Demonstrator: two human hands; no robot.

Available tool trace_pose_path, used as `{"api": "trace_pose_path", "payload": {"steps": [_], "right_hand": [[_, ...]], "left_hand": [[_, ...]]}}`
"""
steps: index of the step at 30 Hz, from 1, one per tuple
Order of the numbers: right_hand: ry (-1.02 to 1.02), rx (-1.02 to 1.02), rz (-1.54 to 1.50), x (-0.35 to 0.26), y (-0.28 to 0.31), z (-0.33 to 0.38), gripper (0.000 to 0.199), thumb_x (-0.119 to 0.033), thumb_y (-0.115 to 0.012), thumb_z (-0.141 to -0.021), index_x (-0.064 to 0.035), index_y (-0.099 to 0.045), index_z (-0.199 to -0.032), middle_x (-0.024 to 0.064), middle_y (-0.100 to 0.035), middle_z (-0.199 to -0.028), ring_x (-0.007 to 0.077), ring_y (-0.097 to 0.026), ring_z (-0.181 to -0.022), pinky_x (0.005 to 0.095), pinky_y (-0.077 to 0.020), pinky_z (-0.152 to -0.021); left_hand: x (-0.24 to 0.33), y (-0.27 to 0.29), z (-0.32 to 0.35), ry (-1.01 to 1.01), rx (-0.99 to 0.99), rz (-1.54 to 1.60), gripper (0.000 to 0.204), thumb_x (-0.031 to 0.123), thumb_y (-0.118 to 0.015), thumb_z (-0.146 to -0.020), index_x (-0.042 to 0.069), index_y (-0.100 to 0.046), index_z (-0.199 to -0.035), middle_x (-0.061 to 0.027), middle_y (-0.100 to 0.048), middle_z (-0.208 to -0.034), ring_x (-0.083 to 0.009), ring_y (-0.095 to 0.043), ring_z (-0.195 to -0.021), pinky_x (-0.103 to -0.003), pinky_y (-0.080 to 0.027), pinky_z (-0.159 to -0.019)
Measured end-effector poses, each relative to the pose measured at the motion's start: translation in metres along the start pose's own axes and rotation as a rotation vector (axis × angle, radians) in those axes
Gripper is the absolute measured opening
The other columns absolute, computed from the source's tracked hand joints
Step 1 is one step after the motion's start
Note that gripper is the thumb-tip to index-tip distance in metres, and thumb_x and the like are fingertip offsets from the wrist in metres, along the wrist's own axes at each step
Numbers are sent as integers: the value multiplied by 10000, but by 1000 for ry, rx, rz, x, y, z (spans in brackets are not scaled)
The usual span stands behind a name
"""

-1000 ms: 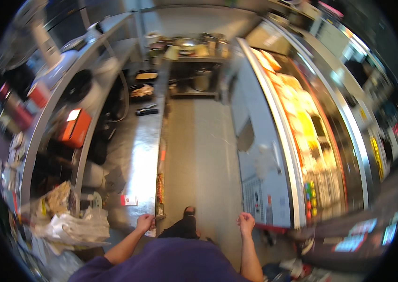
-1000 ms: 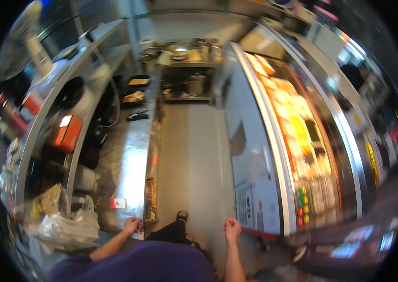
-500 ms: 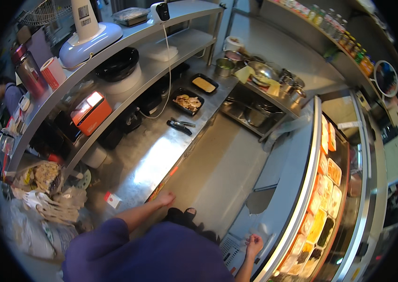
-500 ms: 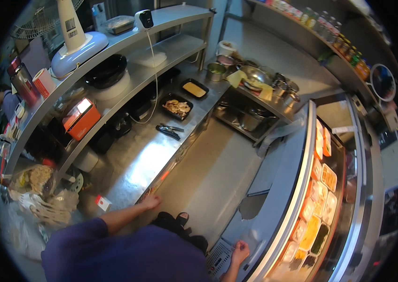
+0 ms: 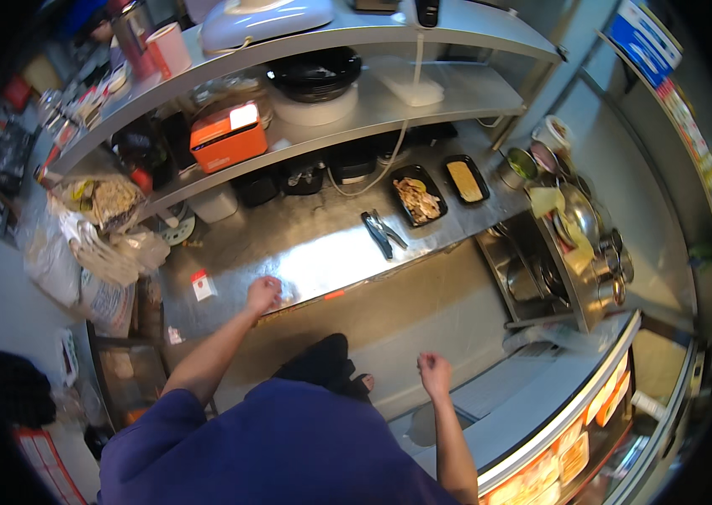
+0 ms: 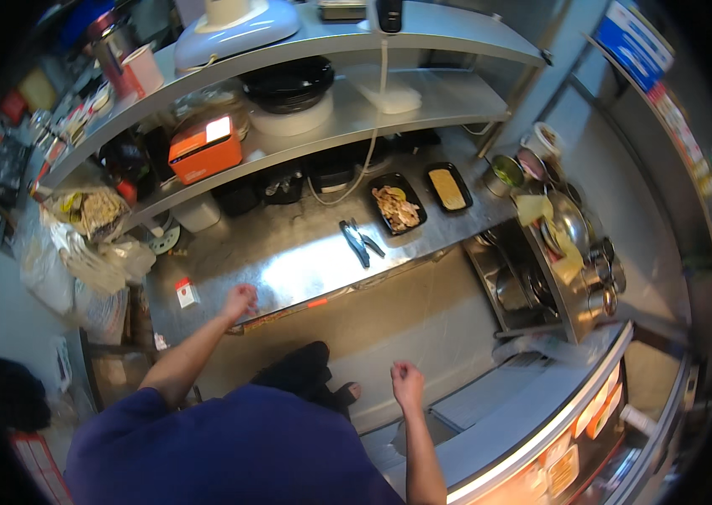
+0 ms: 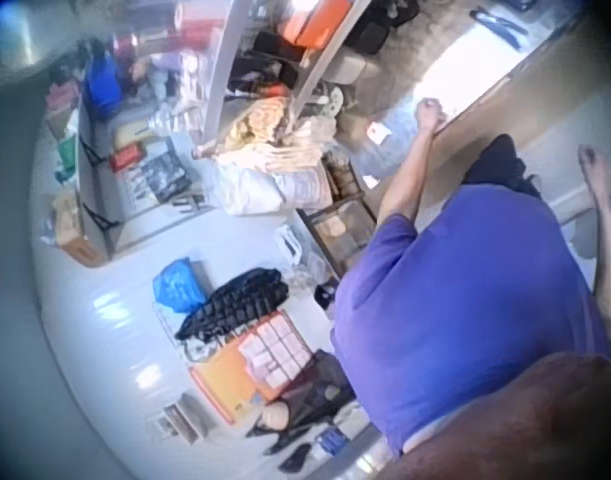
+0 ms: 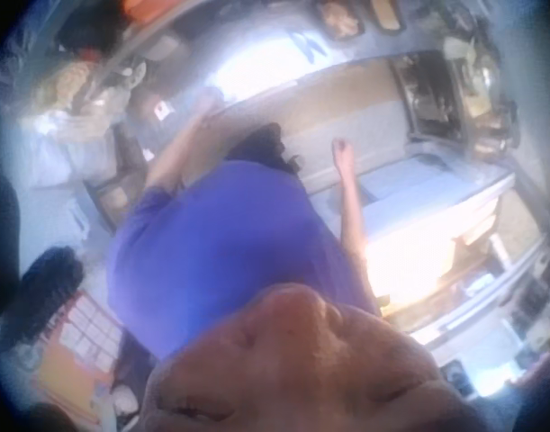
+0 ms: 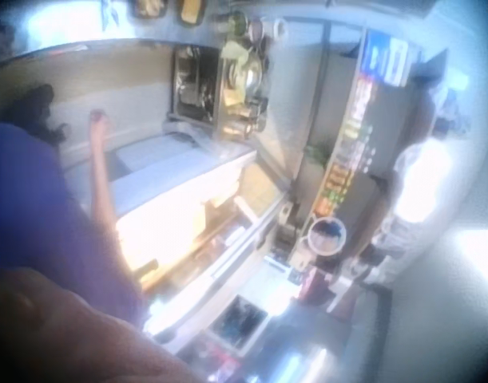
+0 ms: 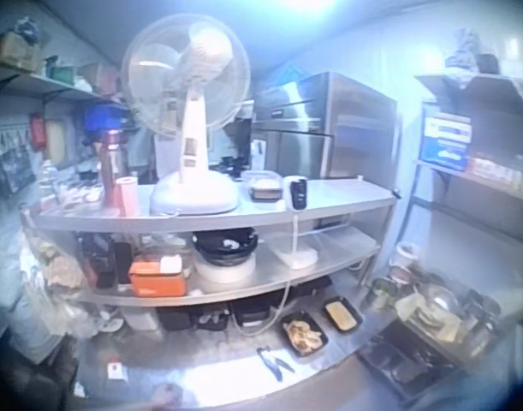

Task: The person retrieves cooked meat from a tray and places it into a refrigerated display case. They then pick up a receipt, select various ingredients from the fridge, and assemble them into a black container. Finally, they add more meat and other items to the container on the counter.

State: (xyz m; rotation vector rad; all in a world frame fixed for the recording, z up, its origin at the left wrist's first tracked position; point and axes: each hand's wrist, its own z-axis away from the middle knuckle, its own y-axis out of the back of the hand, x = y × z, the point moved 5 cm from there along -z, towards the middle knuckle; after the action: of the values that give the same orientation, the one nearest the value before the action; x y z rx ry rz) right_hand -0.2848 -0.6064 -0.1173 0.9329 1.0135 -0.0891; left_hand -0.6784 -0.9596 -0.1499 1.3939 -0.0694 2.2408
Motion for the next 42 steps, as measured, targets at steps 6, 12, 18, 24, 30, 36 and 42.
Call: {"api": "trace_pose_path", "payload": {"steps": [6,12,18,24,30,36,42], "right_hand": [[211,-208,-96,-177,-65,-154,286,-236,-684,-862,11,-671,-1006,119,-701,-799,196,-683,-692,312,-536,-650],[373,-1,-118,-352,-168,-297,454,-251,-716,-811,30,-602,-1148,240,-656,-1033,352,-643,-955,417,-502,-840],[417,-135,-55,-387,-189,-339,238,-210,-634,-843,25,-644,-879,224,-670,-855,361,-656,-779,438,-513,-747],[-182,-558,41,-246,-79,-334,145,-57,-643,-837,20,-697,-947,110,-721,-824,159,-710,-721,299,-574,-602],[102,82,141,-220,-36,-581,291,-289,-660,-841,1,-686,-821,122,-676,-693,208,-694,-621,344,-554,-630],[130,214,192,-233,-129,-690,455,-314,-594,-853,-128,-594,-1269,186,-630,-1220,367,-661,-1009,388,-548,-856],[289,-244,454,-211,-182,-723,582,-409,-597,-837,-194,-514,-1372,82,-535,-1385,268,-573,-1185,381,-465,-971]], "left_hand": [[94,20,-73,-57,215,241,161,93,-554,-908,42,-611,-1050,-57,-636,-835,-136,-612,-682,-301,-548,-543],[156,0,-145,-126,133,328,227,95,-576,-923,36,-584,-1142,-73,-636,-940,-143,-626,-799,-296,-552,-619],[110,33,-149,-38,57,299,227,108,-585,-932,40,-592,-1149,-78,-649,-951,-153,-636,-799,-294,-549,-621],[43,39,-95,160,15,294,187,113,-580,-943,30,-603,-1109,-77,-662,-951,-150,-638,-775,-280,-548,-597],[19,18,-19,306,-35,245,166,130,-566,-965,24,-594,-1089,-69,-651,-894,-166,-645,-756,-308,-562,-622],[39,12,14,315,111,93,187,126,-565,-961,8,-588,-1104,-90,-651,-905,-180,-653,-764,-313,-569,-634],[44,-20,35,350,188,134,182,109,-557,-953,7,-583,-1101,-105,-650,-931,-198,-660,-781,-327,-576,-638]]}}
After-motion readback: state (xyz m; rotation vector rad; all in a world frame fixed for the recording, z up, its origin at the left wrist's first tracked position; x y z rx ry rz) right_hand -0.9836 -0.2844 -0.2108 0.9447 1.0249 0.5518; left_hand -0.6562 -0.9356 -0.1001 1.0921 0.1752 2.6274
